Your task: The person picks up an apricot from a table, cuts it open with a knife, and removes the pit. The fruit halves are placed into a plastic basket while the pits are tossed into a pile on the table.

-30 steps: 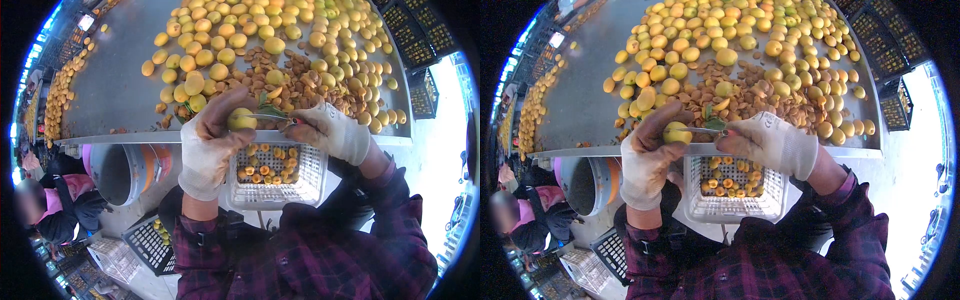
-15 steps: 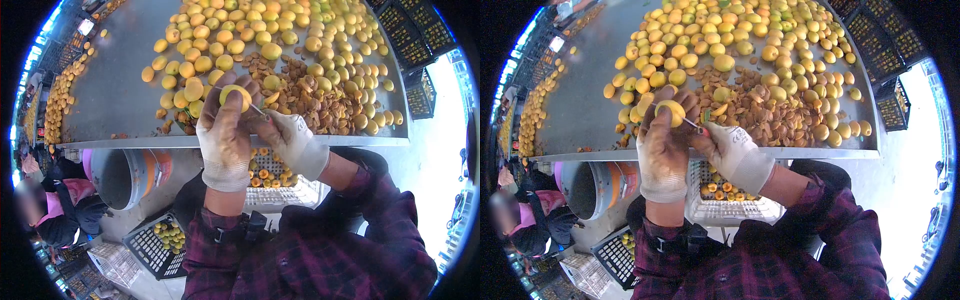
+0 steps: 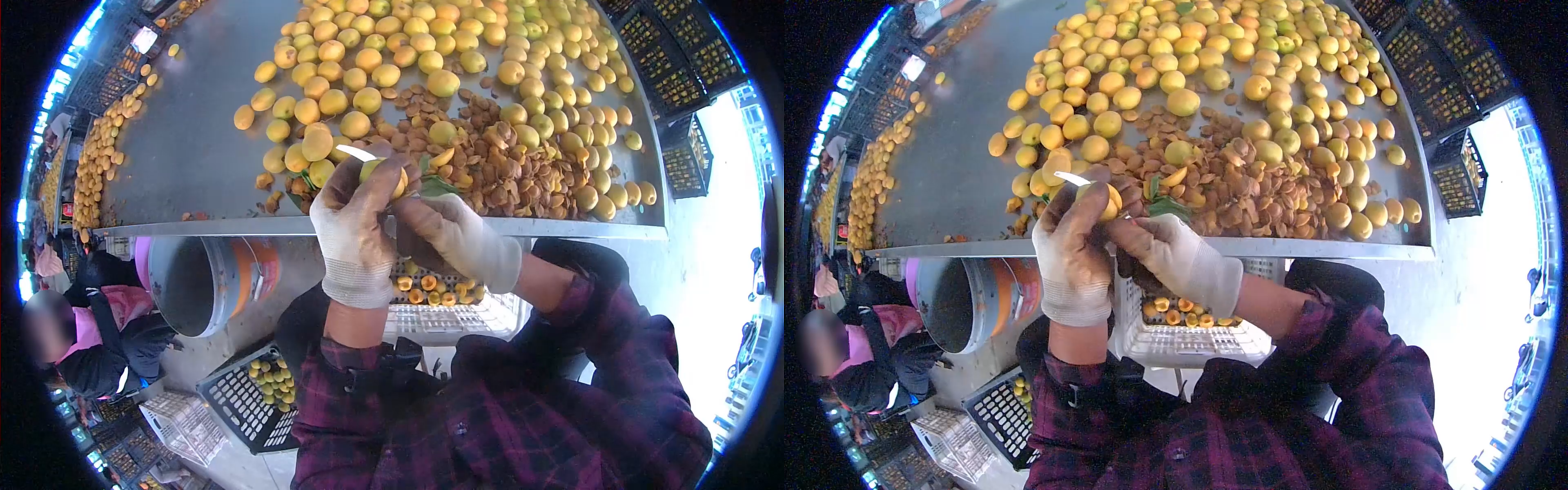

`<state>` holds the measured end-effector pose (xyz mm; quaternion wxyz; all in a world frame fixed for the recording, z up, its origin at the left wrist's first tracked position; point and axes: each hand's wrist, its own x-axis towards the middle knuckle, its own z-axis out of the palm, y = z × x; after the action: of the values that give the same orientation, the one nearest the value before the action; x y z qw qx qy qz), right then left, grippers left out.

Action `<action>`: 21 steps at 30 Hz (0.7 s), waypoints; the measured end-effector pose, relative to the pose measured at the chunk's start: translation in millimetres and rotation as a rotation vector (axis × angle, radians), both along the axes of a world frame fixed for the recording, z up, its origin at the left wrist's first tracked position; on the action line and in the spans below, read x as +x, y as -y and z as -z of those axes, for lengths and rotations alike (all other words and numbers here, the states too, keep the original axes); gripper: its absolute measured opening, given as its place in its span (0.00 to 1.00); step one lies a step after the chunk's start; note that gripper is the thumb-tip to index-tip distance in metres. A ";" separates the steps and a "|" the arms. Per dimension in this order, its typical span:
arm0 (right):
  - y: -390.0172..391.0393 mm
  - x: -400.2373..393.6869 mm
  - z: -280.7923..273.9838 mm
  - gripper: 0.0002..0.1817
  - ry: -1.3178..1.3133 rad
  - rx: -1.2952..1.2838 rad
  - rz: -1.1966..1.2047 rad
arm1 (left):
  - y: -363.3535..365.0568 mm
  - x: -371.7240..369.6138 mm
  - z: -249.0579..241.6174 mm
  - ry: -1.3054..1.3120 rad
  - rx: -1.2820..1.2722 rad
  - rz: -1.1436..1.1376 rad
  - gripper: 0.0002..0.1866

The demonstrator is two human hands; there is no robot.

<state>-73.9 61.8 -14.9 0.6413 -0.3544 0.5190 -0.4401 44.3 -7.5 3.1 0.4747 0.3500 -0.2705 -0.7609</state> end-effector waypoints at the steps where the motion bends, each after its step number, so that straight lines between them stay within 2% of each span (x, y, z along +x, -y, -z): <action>1: -0.2 2.2 1.6 0.24 -0.127 -0.065 0.039 | -0.2 -0.2 0.4 -0.035 0.013 0.007 0.15; 2: -0.7 0.2 1.2 0.24 -0.125 -0.063 0.043 | -1.0 -0.7 -1.9 -0.033 0.014 0.011 0.15; 4: 3.8 -10.3 -2.0 0.23 -0.880 -0.325 0.019 | 0.3 -3.0 -10.7 -0.002 -0.076 0.051 0.14; 5: 6.8 -16.1 -2.7 0.25 -0.995 -0.294 -0.073 | 0.8 -4.5 -10.0 -0.003 -0.078 0.052 0.14; 7: 6.6 -16.3 -5.1 0.24 -1.025 -0.320 -0.072 | -0.1 -7.6 -4.2 0.131 -0.152 0.013 0.16; 9: 5.7 -13.8 2.3 0.24 -1.052 -0.342 -0.062 | 2.0 -12.5 2.3 0.107 -0.117 -0.062 0.16; 10: 4.8 -10.4 15.4 0.23 -0.985 -0.382 0.002 | 2.7 -14.4 6.4 0.081 -0.083 -0.136 0.16; 12: 3.6 -3.6 23.7 0.22 -0.923 -0.417 0.064 | 7.0 -15.0 15.6 0.055 -0.069 -0.139 0.16; 14: 7.4 8.0 22.2 0.20 -0.598 -0.391 0.114 | 7.5 -15.7 17.3 0.020 -0.062 -0.154 0.16; 15: 7.5 14.3 16.2 0.21 -0.300 -0.246 0.131 | 5.1 -15.7 9.3 0.044 -0.056 -0.142 0.16; 16: 7.8 12.1 11.9 0.21 -0.303 -0.247 0.126 | 2.9 -15.3 5.0 0.069 -0.050 -0.128 0.16; 18: 6.8 6.5 5.6 0.26 0.033 -0.159 0.071 | 3.8 -8.8 6.8 0.014 -0.047 -0.095 0.17; 19: 5.6 3.6 3.0 0.26 0.034 -0.159 0.073 | 4.0 -6.4 7.1 -0.041 -0.045 -0.059 0.18; 21: 1.7 -1.5 -1.3 0.23 0.316 0.036 -0.048 | 0.5 -4.2 2.6 -0.050 -0.031 -0.012 0.19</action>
<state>-75.4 60.1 -13.6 0.7314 -0.2814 0.4111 -0.4656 40.1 -8.0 0.4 0.4911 0.3252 -0.2681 -0.7623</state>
